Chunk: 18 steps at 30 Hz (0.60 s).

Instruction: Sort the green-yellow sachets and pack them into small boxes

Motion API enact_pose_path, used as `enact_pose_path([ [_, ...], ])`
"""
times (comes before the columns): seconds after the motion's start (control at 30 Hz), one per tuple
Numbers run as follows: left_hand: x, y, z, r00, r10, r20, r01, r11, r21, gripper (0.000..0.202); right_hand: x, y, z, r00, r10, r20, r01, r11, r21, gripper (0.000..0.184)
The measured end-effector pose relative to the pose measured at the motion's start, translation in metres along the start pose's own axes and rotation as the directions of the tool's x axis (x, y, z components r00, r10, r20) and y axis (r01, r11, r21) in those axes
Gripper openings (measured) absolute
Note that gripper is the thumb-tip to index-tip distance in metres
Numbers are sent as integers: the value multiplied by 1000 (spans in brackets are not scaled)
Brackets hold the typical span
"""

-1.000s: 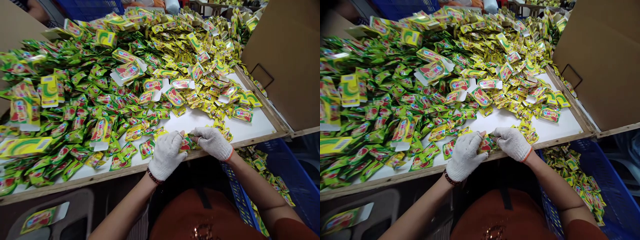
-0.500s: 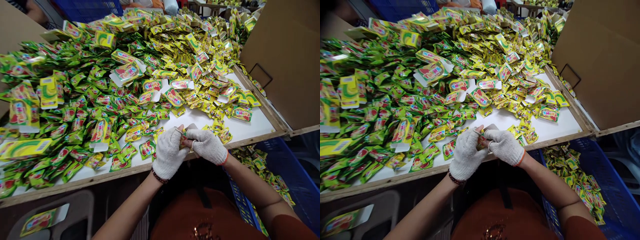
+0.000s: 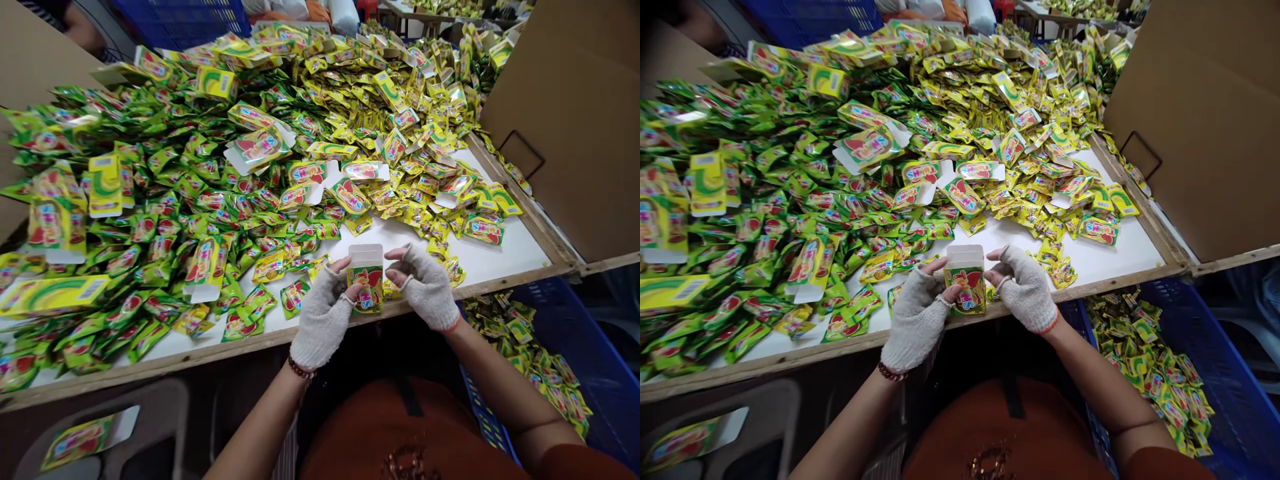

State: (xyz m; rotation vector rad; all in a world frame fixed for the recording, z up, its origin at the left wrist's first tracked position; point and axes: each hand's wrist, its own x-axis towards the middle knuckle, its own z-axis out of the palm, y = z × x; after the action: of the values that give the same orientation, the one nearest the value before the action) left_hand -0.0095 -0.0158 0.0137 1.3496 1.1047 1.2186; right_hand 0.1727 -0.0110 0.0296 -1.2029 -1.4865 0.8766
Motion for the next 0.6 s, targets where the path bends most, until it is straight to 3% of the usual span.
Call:
enact_pose_path([
  [0.1, 3, 2, -4, 1000, 27, 16, -28, 999, 44, 37, -1, 9, 10, 999, -24, 35, 22, 998, 60, 24],
  [0.23, 6, 2, -9, 996, 82, -27, -80, 993, 85, 25, 3, 7, 13, 983, -169, 70, 173, 984, -54, 23],
  [0.4, 8, 4, -12, 993, 115, -23, -107, 967, 232, 17, 11, -5, 8, 962, -186, 198, 220, 961, -167, 9],
  [0.53, 13, 12, -8, 997, 71, -16, -70, 995, 73, 31, 15, -6, 11, 979, -106, 177, 113, 993, -31, 10],
  [0.6, 15, 15, -6, 999, 41, -21, -42, 999, -28, 49, 17, -5, 11, 982, -89, 164, 84, 996, 41, 27],
])
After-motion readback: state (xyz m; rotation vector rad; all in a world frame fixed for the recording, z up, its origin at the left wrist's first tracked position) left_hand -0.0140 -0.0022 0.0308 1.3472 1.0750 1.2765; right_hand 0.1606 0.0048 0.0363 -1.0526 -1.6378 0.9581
